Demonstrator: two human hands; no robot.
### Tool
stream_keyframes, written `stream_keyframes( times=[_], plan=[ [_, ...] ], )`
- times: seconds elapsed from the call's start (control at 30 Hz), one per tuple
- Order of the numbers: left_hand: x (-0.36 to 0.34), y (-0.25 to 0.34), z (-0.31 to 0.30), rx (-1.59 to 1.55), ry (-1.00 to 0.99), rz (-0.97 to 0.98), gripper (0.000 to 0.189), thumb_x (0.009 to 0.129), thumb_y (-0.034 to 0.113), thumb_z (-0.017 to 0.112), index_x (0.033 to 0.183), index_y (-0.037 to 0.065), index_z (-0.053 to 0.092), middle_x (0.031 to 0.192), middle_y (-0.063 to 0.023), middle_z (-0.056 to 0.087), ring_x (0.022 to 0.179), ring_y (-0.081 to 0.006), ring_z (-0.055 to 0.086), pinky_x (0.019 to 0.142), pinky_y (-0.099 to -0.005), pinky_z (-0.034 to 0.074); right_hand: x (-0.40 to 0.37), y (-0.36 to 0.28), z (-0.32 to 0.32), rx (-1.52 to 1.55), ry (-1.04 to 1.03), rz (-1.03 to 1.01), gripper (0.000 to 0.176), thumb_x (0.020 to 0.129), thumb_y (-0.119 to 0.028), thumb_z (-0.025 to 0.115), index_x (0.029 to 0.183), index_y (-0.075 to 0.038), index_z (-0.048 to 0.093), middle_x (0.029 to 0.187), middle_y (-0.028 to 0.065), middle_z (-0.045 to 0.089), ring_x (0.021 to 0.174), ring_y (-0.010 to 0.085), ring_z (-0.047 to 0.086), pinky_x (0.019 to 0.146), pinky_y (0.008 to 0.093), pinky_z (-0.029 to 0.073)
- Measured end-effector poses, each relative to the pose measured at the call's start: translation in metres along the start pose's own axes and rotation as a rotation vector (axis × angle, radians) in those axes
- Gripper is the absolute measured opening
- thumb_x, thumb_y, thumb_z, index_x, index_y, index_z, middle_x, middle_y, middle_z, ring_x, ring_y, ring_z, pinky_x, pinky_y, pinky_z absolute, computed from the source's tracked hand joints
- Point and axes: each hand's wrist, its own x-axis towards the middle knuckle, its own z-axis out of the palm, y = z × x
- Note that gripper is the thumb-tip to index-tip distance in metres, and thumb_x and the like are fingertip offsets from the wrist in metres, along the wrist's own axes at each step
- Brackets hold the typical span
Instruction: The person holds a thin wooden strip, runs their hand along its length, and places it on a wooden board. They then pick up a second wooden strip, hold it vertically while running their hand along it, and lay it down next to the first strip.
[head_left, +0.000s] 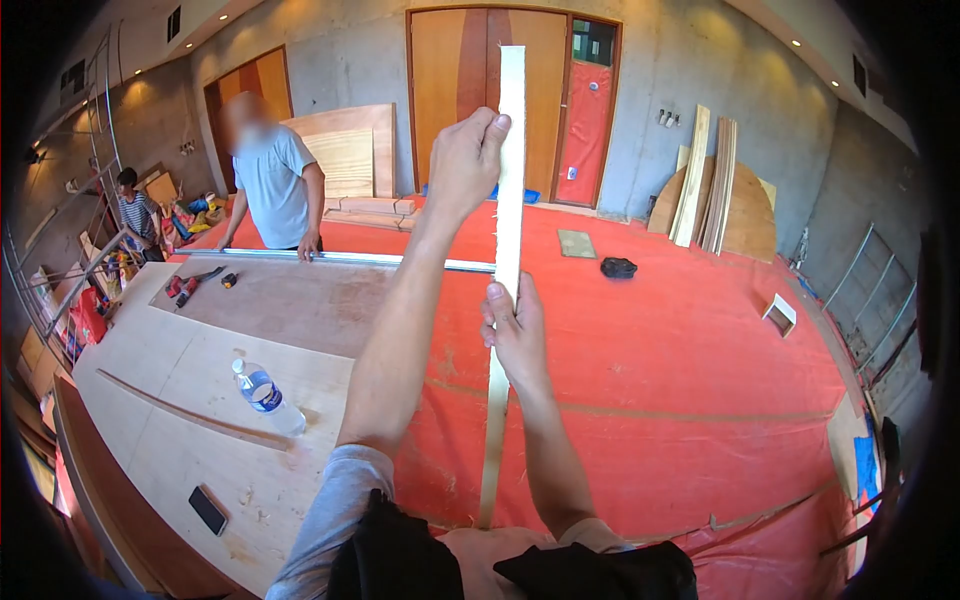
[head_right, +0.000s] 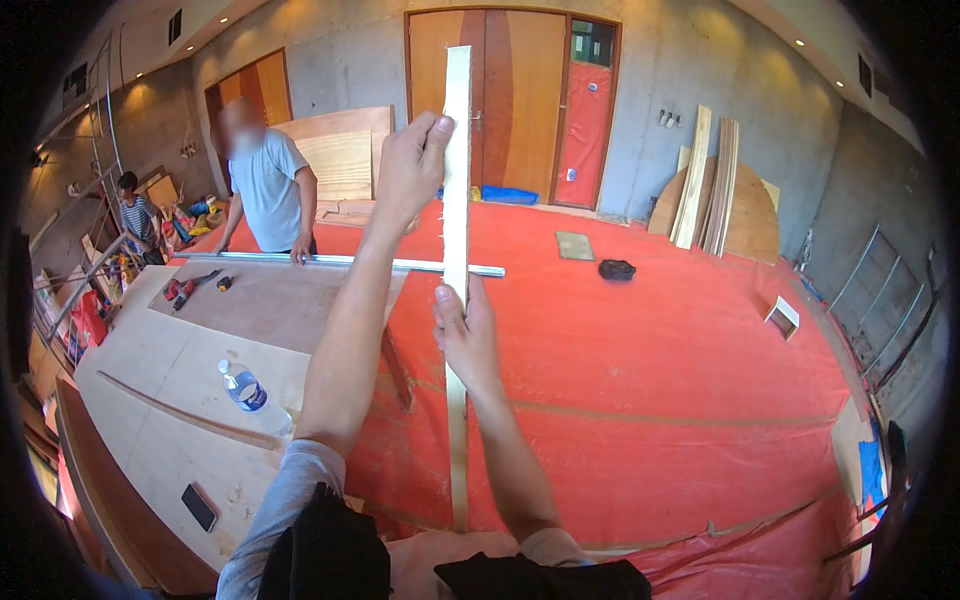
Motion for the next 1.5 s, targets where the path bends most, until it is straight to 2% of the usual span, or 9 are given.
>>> stream_keyframes(
  times=[0.4, 0.5, 0.67, 0.8, 1.13, 1.23, 1.3, 1.4, 1.5],
  plan=[
    [0.026, -0.012, -0.012, 0.189, 0.197, 0.173, 0.034, 0.097, 0.026, 0.056, 0.074, 0.001, 0.056, 0.060, -0.0180, 0.054, 0.059, -0.0375, 0.056, 0.055, -0.0424, 0.041, 0.006, 0.009, 0.000, -0.017, -0.016, 0.014, 0.025, 0.103, -0.027, 0.050, 0.116, -0.006, 0.046, 0.074, -0.0026, 0.041, 0.059, 0.0034, 0.038, 0.046, 0.0206, 0.034],
    [0.081, -0.046, -0.070, 0.119, 0.638, 0.224, 0.031, 0.096, 0.027, 0.058, 0.080, 0.001, 0.061, 0.062, -0.0147, 0.059, 0.056, -0.0269, 0.055, 0.057, -0.0378, 0.044, 0.010, 0.014, -0.019, -0.036, 0.053, 0.015, 0.024, 0.103, -0.026, 0.051, 0.115, -0.006, 0.045, 0.073, -0.0034, 0.040, 0.058, 0.0031, 0.037, 0.046, 0.0208, 0.033],
    [0.076, -0.012, -0.077, 0.402, 0.145, 0.031, 0.025, 0.094, 0.024, 0.057, 0.096, 0.001, 0.067, 0.083, -0.0152, 0.070, 0.083, -0.0340, 0.069, 0.074, -0.0423, 0.052, 0.011, 0.019, -0.006, -0.029, 0.033, 0.030, 0.022, 0.103, -0.025, 0.051, 0.112, -0.006, 0.045, 0.075, -0.0025, 0.039, 0.061, 0.0040, 0.036, 0.046, 0.0212, 0.032],
    [0.022, -0.030, -0.035, -0.105, -0.226, -0.392, 0.039, 0.099, 0.036, 0.051, 0.098, -0.001, 0.061, 0.087, -0.0224, 0.068, 0.094, -0.0374, 0.067, 0.081, -0.0417, 0.051, 0.010, 0.019, 0.003, -0.011, 0.012, -0.001, 0.027, 0.103, -0.028, 0.051, 0.115, -0.006, 0.044, 0.073, -0.0016, 0.040, 0.055, 0.0047, 0.036, 0.045, 0.0218, 0.032],
    [0.027, -0.014, 0.001, 0.166, -0.050, 0.059, 0.037, 0.099, 0.031, 0.048, 0.080, 0.000, 0.057, 0.077, -0.0234, 0.063, 0.077, -0.0437, 0.062, 0.067, -0.0516, 0.046, 0.007, 0.009, -0.002, 0.015, -0.006, 0.008, 0.026, 0.103, -0.029, 0.052, 0.111, -0.005, 0.045, 0.076, -0.0017, 0.039, 0.064, 0.0047, 0.038, 0.046, 0.0219, 0.034],
    [0.033, -0.032, 0.010, 0.060, 0.300, 0.143, 0.035, 0.099, 0.026, 0.048, 0.079, -0.001, 0.057, 0.077, -0.0236, 0.062, 0.077, -0.0436, 0.061, 0.066, -0.0507, 0.046, 0.007, 0.012, -0.004, 0.019, -0.004, 0.012, 0.026, 0.102, -0.029, 0.052, 0.111, -0.005, 0.045, 0.075, -0.0018, 0.039, 0.063, 0.0045, 0.037, 0.046, 0.0219, 0.033],
    [0.062, -0.055, -0.020, 0.131, 0.309, -0.160, 0.030, 0.097, 0.024, 0.050, 0.086, -0.002, 0.061, 0.082, -0.0250, 0.064, 0.082, -0.0412, 0.064, 0.070, -0.0480, 0.049, 0.004, 0.006, -0.019, -0.021, 0.068, -0.002, 0.026, 0.103, -0.028, 0.051, 0.112, -0.005, 0.045, 0.071, -0.0023, 0.039, 0.058, 0.0047, 0.037, 0.046, 0.0220, 0.033],
    [0.079, -0.061, -0.059, 0.357, 0.076, -0.141, 0.027, 0.096, 0.022, 0.051, 0.093, -0.002, 0.063, 0.088, -0.0251, 0.066, 0.087, -0.0380, 0.066, 0.076, -0.0444, 0.051, 0.005, -0.001, -0.023, -0.080, 0.087, 0.001, 0.025, 0.103, -0.028, 0.050, 0.109, -0.005, 0.045, 0.070, -0.0020, 0.039, 0.055, 0.0052, 0.036, 0.046, 0.0224, 0.033],
    [0.037, -0.063, -0.060, 0.187, -0.292, -0.063, 0.024, 0.098, 0.021, 0.052, 0.098, -0.001, 0.061, 0.079, -0.0126, 0.064, 0.070, -0.0204, 0.063, 0.067, -0.0352, 0.050, 0.008, 0.004, -0.018, -0.071, 0.075, -0.002, 0.024, 0.103, -0.028, 0.050, 0.105, -0.005, 0.044, 0.071, -0.0013, 0.040, 0.054, 0.0056, 0.036, 0.046, 0.0226, 0.033]
  ],
)
